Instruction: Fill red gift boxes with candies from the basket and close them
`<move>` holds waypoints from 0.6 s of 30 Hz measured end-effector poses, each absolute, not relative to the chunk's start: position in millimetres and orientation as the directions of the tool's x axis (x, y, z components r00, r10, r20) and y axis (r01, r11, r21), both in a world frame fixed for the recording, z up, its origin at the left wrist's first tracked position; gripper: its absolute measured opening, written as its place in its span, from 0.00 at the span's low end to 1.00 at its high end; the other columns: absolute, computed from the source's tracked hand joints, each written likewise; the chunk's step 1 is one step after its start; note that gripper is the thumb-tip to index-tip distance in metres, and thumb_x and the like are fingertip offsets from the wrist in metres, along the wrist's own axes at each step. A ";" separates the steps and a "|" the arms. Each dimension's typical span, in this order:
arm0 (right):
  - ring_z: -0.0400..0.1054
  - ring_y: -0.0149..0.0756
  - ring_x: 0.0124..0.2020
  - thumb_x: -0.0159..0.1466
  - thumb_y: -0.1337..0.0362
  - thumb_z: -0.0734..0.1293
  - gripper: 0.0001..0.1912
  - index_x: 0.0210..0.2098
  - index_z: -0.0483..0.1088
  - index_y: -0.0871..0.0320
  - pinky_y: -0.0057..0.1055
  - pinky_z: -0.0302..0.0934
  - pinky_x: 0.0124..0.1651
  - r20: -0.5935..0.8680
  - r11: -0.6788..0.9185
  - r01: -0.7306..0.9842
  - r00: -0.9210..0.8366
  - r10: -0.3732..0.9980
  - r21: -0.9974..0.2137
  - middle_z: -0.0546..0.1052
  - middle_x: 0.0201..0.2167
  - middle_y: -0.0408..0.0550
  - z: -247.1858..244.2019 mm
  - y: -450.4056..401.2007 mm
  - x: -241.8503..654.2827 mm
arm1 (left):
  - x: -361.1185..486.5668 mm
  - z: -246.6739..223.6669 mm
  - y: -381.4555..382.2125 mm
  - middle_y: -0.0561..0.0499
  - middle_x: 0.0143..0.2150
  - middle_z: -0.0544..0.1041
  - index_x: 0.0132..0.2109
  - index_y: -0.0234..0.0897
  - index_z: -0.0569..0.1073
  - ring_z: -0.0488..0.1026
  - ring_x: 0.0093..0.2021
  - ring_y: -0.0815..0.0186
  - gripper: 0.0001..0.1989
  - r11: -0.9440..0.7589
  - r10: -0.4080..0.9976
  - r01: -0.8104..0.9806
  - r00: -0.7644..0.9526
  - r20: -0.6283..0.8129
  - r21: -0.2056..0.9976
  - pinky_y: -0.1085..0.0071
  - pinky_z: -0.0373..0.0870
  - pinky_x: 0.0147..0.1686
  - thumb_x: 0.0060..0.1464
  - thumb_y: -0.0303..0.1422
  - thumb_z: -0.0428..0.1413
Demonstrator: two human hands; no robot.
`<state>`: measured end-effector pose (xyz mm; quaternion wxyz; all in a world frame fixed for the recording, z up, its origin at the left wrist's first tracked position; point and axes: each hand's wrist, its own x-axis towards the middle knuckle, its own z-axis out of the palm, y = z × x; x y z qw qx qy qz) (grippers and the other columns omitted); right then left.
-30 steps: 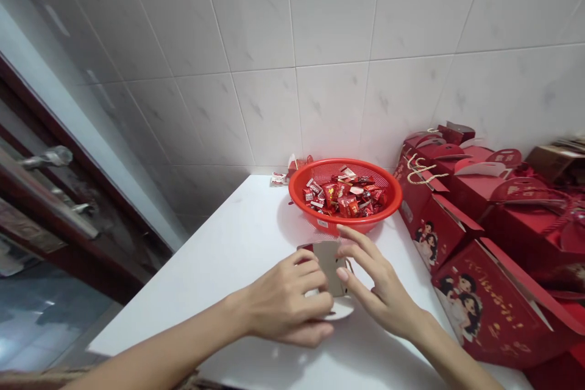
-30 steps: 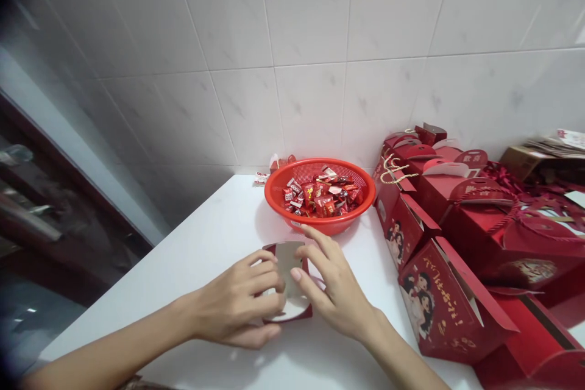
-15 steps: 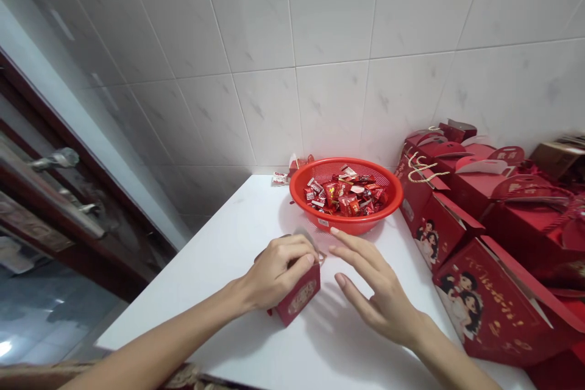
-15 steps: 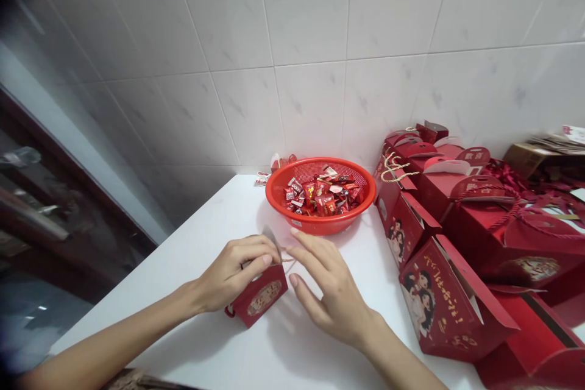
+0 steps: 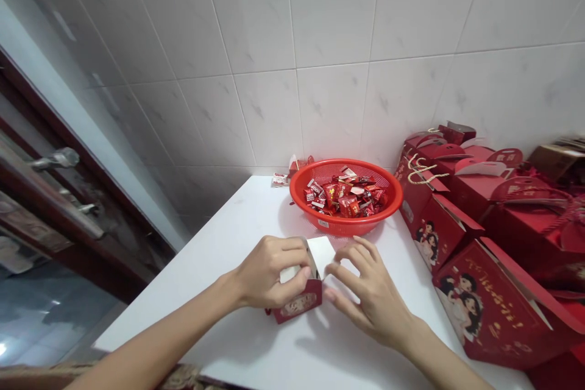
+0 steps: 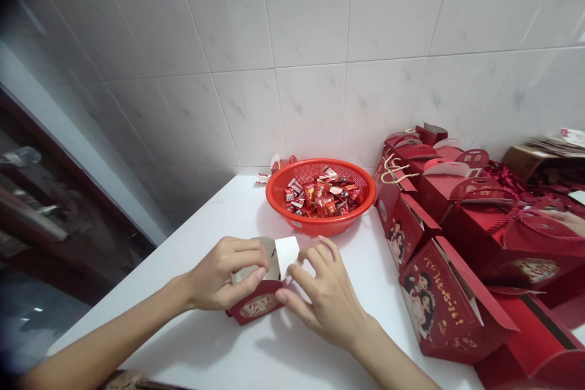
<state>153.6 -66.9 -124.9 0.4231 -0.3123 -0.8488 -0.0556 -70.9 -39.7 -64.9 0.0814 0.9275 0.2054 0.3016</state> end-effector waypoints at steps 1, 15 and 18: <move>0.69 0.41 0.41 0.71 0.55 0.62 0.13 0.42 0.72 0.57 0.51 0.61 0.56 0.752 0.803 0.575 -0.458 0.474 -0.156 0.75 0.38 0.51 -126.5 -66.8 151.4 | -71.7 -64.2 -39.4 0.51 0.27 0.73 0.31 0.36 0.72 0.69 0.26 0.68 0.10 -0.895 0.445 0.334 0.730 0.520 0.296 0.74 0.64 0.25 0.59 0.26 0.49; 0.72 0.39 0.47 0.67 0.75 0.60 0.09 0.36 0.67 0.56 0.52 0.58 0.62 0.783 0.810 0.586 -0.500 0.369 -0.008 0.79 0.42 0.49 -126.8 -67.7 149.3 | -74.7 -56.7 -39.6 0.49 0.34 0.77 0.36 0.36 0.76 0.71 0.30 0.66 0.11 -0.792 0.605 0.484 0.704 0.371 0.372 0.71 0.68 0.33 0.63 0.31 0.49; 0.73 0.39 0.43 0.66 0.74 0.60 0.08 0.35 0.67 0.55 0.54 0.60 0.60 0.766 0.798 0.601 -0.498 0.407 -0.033 0.79 0.41 0.49 -126.6 -68.5 154.8 | -78.1 -56.6 -37.5 0.44 0.53 0.75 0.48 0.39 0.76 0.75 0.34 0.65 0.13 -0.685 0.717 0.600 0.656 0.236 0.412 0.66 0.73 0.39 0.59 0.37 0.56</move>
